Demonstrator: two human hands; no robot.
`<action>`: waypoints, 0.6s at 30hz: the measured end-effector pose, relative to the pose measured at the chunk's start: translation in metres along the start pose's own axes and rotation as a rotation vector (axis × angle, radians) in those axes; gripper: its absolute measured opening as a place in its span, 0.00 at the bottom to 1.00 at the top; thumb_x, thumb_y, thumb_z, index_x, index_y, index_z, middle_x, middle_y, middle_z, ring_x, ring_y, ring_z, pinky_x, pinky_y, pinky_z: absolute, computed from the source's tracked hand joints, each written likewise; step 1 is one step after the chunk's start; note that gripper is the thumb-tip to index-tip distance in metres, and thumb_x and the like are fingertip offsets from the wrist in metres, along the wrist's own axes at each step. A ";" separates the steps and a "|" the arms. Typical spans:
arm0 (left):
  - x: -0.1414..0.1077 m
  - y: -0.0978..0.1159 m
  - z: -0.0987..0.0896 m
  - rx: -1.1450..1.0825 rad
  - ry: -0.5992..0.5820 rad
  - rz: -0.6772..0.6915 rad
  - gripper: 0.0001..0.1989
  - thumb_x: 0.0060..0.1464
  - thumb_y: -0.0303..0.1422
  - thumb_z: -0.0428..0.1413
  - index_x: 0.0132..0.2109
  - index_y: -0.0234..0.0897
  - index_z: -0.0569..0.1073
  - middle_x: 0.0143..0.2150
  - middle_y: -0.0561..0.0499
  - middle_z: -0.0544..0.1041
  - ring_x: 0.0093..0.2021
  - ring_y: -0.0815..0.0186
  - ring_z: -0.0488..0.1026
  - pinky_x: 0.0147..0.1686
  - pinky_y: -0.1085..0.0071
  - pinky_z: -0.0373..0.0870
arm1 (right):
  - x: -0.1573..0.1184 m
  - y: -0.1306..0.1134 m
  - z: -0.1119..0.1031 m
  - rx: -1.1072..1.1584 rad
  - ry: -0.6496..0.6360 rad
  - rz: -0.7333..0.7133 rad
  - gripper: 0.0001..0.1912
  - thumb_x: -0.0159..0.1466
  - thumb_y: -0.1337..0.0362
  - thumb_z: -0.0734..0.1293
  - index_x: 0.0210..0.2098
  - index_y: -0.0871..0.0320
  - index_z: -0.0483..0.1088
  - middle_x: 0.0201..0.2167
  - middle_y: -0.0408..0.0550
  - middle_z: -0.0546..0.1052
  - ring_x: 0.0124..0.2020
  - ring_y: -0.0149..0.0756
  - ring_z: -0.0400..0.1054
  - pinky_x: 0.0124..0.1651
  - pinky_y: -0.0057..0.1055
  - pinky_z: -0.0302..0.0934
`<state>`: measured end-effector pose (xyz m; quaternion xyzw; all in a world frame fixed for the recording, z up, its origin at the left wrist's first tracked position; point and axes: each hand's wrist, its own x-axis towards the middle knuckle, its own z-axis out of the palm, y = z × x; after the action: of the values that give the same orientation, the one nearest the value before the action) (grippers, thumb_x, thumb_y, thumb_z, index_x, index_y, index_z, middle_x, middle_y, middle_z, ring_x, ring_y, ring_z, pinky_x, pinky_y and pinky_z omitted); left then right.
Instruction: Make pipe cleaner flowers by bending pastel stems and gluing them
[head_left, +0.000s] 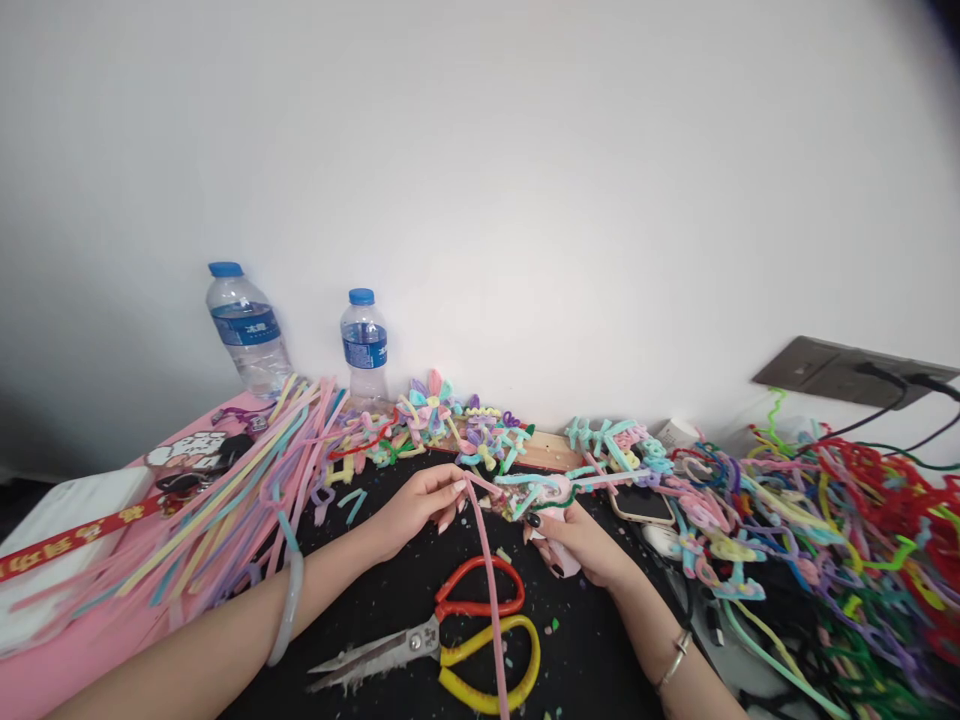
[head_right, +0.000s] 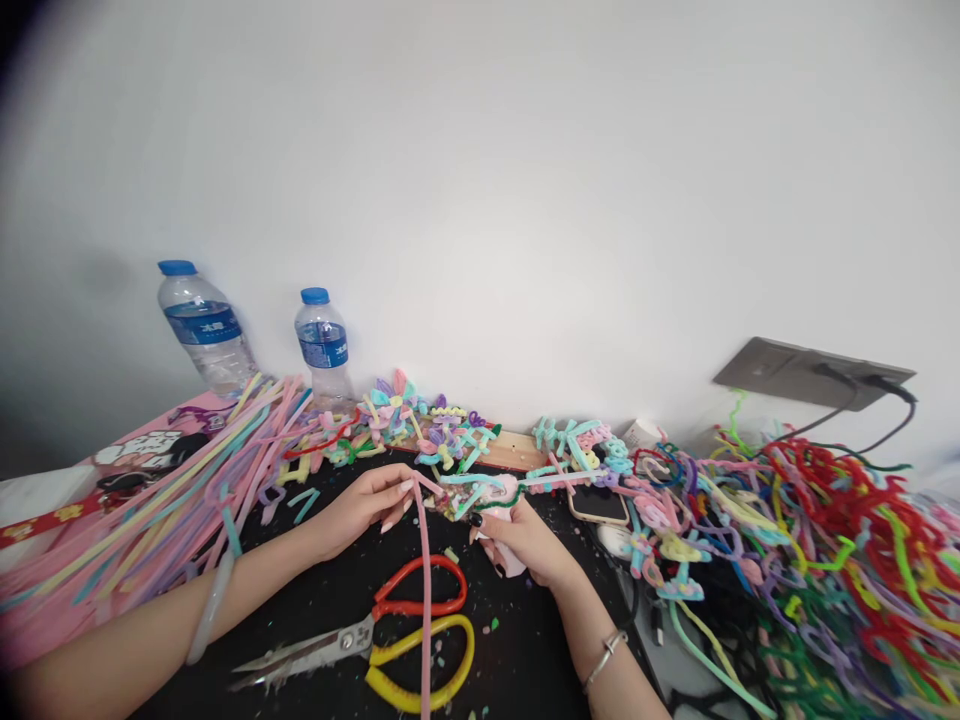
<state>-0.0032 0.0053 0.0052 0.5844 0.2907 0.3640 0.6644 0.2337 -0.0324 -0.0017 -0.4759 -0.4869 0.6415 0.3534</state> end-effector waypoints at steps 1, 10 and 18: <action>0.000 0.000 0.000 0.002 0.001 0.002 0.13 0.55 0.39 0.50 0.36 0.32 0.70 0.24 0.56 0.64 0.18 0.77 0.57 0.20 0.76 0.50 | 0.000 -0.001 0.000 0.000 0.001 0.003 0.18 0.50 0.51 0.70 0.25 0.60 0.66 0.13 0.35 0.65 0.11 0.22 0.54 0.13 0.20 0.52; 0.001 -0.004 -0.001 -0.037 0.047 0.003 0.12 0.54 0.40 0.51 0.35 0.33 0.69 0.24 0.57 0.63 0.18 0.77 0.57 0.19 0.76 0.49 | -0.007 -0.003 -0.005 0.041 0.030 -0.063 0.20 0.47 0.50 0.71 0.24 0.60 0.66 0.13 0.37 0.65 0.12 0.23 0.55 0.13 0.21 0.51; 0.002 -0.008 -0.001 -0.042 0.101 0.049 0.11 0.57 0.38 0.49 0.36 0.32 0.68 0.24 0.57 0.62 0.17 0.78 0.55 0.19 0.76 0.47 | 0.001 -0.002 -0.013 -0.174 0.403 -0.306 0.13 0.59 0.54 0.62 0.26 0.57 0.66 0.16 0.41 0.64 0.18 0.30 0.57 0.21 0.27 0.53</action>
<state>-0.0020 0.0072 -0.0029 0.5582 0.3020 0.4153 0.6518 0.2460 -0.0270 -0.0008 -0.5434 -0.5263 0.4286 0.4940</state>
